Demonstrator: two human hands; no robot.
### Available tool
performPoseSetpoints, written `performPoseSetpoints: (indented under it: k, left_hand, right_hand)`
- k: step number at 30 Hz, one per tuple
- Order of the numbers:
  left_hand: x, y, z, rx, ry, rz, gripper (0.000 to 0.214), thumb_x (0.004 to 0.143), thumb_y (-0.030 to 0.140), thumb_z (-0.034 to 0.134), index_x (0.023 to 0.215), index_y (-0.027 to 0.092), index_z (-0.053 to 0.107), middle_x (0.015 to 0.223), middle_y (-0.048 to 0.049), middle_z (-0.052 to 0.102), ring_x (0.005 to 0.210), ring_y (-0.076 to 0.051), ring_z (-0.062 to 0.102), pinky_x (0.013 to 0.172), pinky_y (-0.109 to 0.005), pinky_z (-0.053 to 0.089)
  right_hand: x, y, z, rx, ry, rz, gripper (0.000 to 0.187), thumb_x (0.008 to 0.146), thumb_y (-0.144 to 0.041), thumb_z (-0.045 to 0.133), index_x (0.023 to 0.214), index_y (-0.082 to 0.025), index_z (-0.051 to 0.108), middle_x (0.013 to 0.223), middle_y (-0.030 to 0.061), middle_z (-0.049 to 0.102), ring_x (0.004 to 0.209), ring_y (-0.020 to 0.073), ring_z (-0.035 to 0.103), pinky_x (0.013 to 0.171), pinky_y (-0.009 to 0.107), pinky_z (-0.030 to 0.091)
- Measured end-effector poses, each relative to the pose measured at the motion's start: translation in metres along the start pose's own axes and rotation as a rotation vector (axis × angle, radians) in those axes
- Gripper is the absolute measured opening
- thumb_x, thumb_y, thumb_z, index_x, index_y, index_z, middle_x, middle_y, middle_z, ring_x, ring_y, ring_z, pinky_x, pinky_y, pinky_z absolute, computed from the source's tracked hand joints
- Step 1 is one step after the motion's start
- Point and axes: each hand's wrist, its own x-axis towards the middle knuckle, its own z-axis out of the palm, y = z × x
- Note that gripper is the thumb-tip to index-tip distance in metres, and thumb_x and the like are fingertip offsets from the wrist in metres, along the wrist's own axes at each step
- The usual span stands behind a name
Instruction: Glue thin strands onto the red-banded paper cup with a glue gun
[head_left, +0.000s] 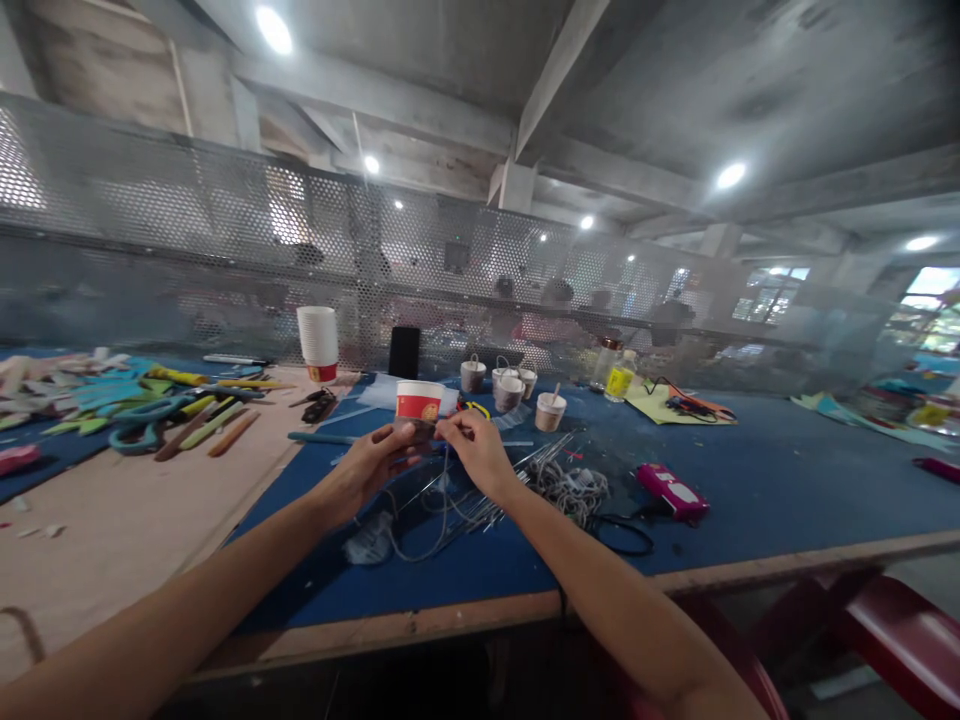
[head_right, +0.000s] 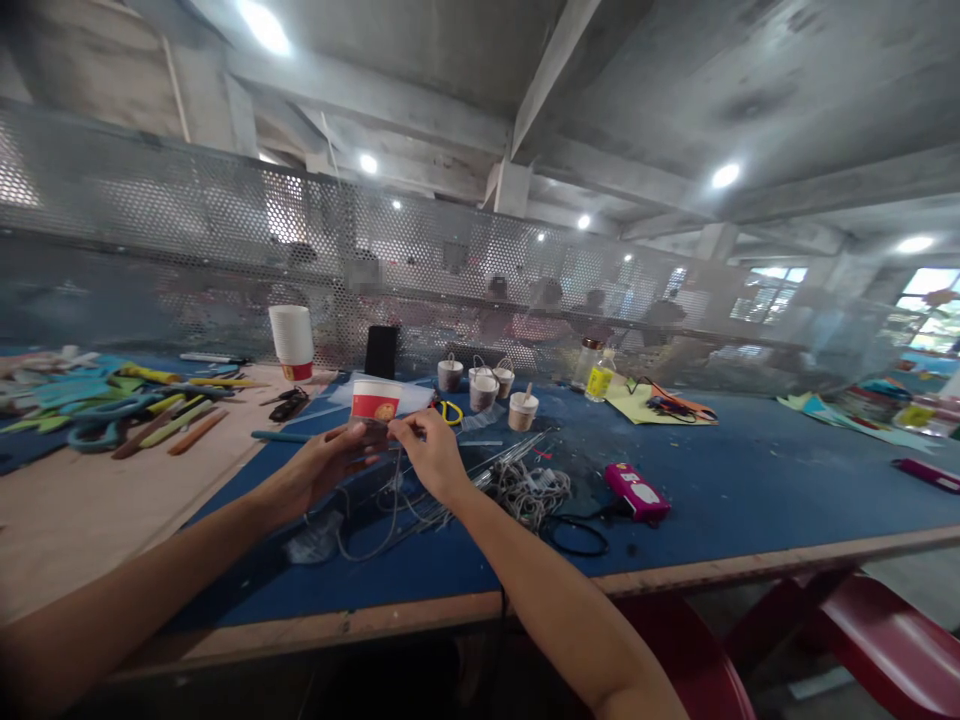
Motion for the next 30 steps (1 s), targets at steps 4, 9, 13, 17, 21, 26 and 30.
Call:
performPoseSetpoints:
  k: [4, 9, 13, 17, 21, 26, 30]
  left_hand:
    - [0.004, -0.002, -0.005, -0.096, 0.017, -0.001, 0.026, 0.085, 0.029, 0.083, 0.108, 0.017, 0.077, 0.118, -0.0138, 0.079, 0.102, -0.024, 0.076, 0.086, -0.031, 0.061]
    - [0.005, -0.001, -0.007, -0.194, -0.013, -0.001, 0.027, 0.089, 0.027, 0.078, 0.114, 0.017, 0.074, 0.119, -0.013, 0.078, 0.103, -0.022, 0.076, 0.091, -0.031, 0.06]
    - [0.005, 0.003, -0.006, -0.245, 0.002, -0.031, 0.027, 0.091, 0.03, 0.075, 0.114, 0.016, 0.073, 0.119, -0.0151, 0.077, 0.107, -0.024, 0.075, 0.09, -0.03, 0.061]
    - [0.003, 0.008, -0.006, -0.29, 0.03, -0.077, 0.018, 0.09, 0.028, 0.077, 0.103, 0.017, 0.073, 0.106, -0.0118, 0.079, 0.088, -0.019, 0.077, 0.076, -0.023, 0.062]
    - [0.001, 0.011, -0.007, -0.308, 0.069, -0.112, 0.018, 0.087, 0.022, 0.081, 0.101, 0.018, 0.072, 0.096, -0.0067, 0.079, 0.064, -0.011, 0.07, 0.057, -0.018, 0.058]
    - [-0.001, 0.013, -0.006, -0.263, 0.092, -0.112, 0.025, 0.084, 0.028, 0.084, 0.103, 0.018, 0.071, 0.094, -0.0057, 0.078, 0.057, -0.008, 0.064, 0.05, -0.016, 0.054]
    - [-0.001, 0.011, -0.005, -0.264, 0.07, -0.1, 0.028, 0.083, 0.032, 0.085, 0.105, 0.019, 0.072, 0.094, -0.007, 0.078, 0.057, -0.009, 0.065, 0.05, -0.017, 0.054]
  right_hand:
    - [-0.004, -0.002, 0.002, -0.075, -0.02, -0.073, 0.019, 0.096, -0.036, 0.064, 0.087, -0.02, 0.07, 0.096, 0.0033, 0.068, 0.093, 0.0172, 0.065, 0.091, 0.029, 0.05]
    - [-0.009, -0.001, 0.005, -0.26, -0.114, -0.156, 0.011, 0.096, -0.03, 0.068, 0.091, -0.02, 0.071, 0.096, 0.0042, 0.067, 0.094, 0.0179, 0.065, 0.091, 0.03, 0.049]
    - [-0.011, 0.006, 0.007, -0.385, -0.175, -0.156, 0.012, 0.097, -0.03, 0.069, 0.093, -0.02, 0.073, 0.102, 0.0047, 0.068, 0.097, 0.0181, 0.066, 0.092, 0.031, 0.047]
    - [-0.008, 0.007, 0.004, -0.457, -0.211, -0.133, 0.027, 0.101, -0.044, 0.062, 0.094, -0.021, 0.074, 0.102, 0.005, 0.069, 0.094, 0.0183, 0.066, 0.087, 0.03, 0.047]
    - [0.003, -0.001, -0.016, -0.632, -0.138, 0.012, 0.03, 0.103, -0.046, 0.057, 0.099, -0.021, 0.073, 0.103, 0.0079, 0.073, 0.091, 0.0205, 0.067, 0.081, 0.031, 0.046]
    - [0.012, 0.001, -0.051, -0.976, -0.306, 0.227, 0.031, 0.092, -0.05, 0.07, 0.084, -0.02, 0.073, 0.092, 0.0131, 0.076, 0.091, 0.0296, 0.072, 0.077, 0.034, 0.048]
    - [0.009, 0.021, -0.06, -1.008, -0.374, 0.321, 0.048, 0.083, -0.067, 0.072, 0.075, -0.02, 0.071, 0.086, 0.0136, 0.077, 0.087, 0.031, 0.073, 0.071, 0.033, 0.048]
